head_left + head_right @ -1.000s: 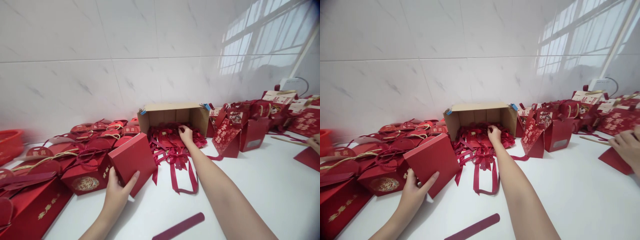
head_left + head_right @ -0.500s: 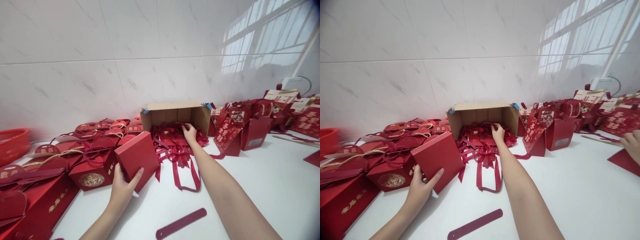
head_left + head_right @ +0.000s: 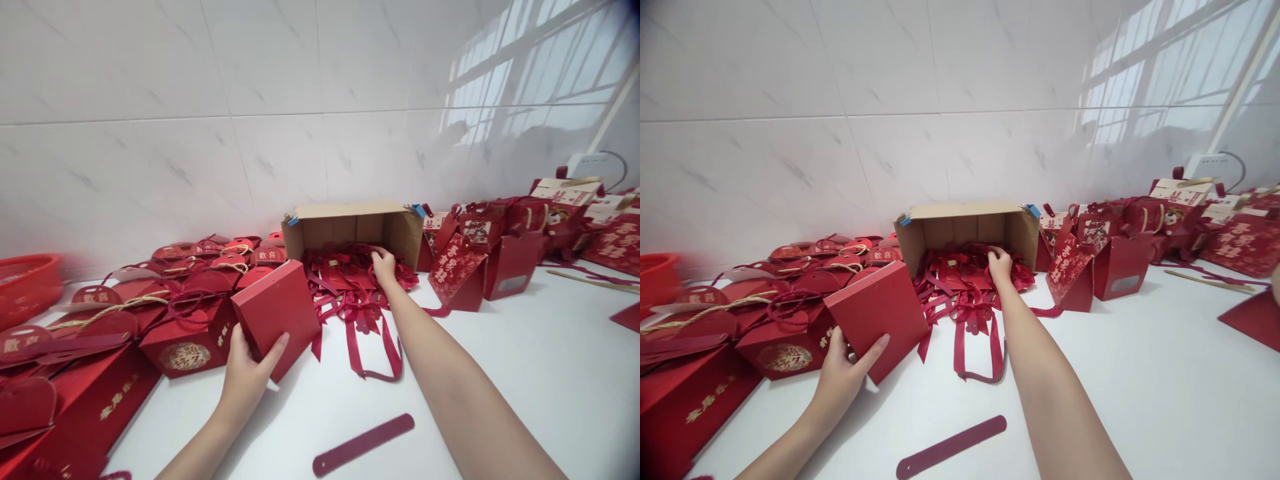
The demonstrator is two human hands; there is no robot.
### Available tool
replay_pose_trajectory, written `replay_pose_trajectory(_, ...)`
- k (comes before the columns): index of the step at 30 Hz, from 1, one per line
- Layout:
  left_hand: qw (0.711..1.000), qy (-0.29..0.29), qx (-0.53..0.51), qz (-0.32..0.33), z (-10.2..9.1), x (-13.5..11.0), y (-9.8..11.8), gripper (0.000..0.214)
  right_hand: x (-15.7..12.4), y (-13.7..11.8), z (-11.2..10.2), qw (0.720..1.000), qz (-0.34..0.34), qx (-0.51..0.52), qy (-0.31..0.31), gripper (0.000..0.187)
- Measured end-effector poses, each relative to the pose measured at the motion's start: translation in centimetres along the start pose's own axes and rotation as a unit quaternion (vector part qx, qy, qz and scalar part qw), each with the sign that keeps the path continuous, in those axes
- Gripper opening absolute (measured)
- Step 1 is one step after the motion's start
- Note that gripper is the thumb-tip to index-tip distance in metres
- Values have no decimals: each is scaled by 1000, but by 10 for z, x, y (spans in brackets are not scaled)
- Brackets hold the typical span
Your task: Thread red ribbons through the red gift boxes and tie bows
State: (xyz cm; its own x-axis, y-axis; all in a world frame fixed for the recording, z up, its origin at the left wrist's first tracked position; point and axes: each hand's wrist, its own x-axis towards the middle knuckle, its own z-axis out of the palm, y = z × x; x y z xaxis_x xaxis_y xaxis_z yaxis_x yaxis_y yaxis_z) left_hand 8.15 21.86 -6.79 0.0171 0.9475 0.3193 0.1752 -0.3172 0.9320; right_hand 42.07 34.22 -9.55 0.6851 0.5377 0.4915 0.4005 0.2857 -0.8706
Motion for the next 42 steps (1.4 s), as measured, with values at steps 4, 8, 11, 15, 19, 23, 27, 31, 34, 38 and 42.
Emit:
replay_pose_trajectory(4,1000,2,13,5,0,1,0,54,2,4,2,999,-2,6,-32,32)
replay_pose_trajectory(8,1000,2,8,2,-1,1,0,52,3,4,2,998,-7,-12,-57,33)
replay_pose_trajectory(11,1000,3,9,2,-1,1,-1,52,1,0,-1,994,-30,-36,-97,31)
replay_pose_trajectory(15,1000,2,14,12,0,3,-4,55,-5,-5,-3,984,-61,-76,-149,36)
replay_pose_trajectory(19,1000,3,7,10,0,3,-4,56,-7,-8,-4,976,-74,-118,-166,36)
replay_pose_trajectory(23,1000,2,8,5,0,2,-3,56,-6,-8,-4,974,-78,-145,-156,27)
replay_pose_trajectory(27,1000,3,9,2,-1,1,-2,57,-5,-10,-4,976,-81,-156,-128,20)
replay_pose_trajectory(31,1000,4,4,10,0,2,-5,56,-8,-23,-2,981,-78,-166,-56,20)
replay_pose_trajectory(34,1000,-1,6,25,0,3,-9,53,-17,-43,-2,984,-79,-157,-2,22)
replay_pose_trajectory(38,997,18,49,58,0,4,-13,60,-36,-78,-10,990,-93,-104,6,22)
replay_pose_trajectory(42,962,132,147,191,-3,-1,-6,80,-73,-117,-33,994,-96,-29,-41,28)
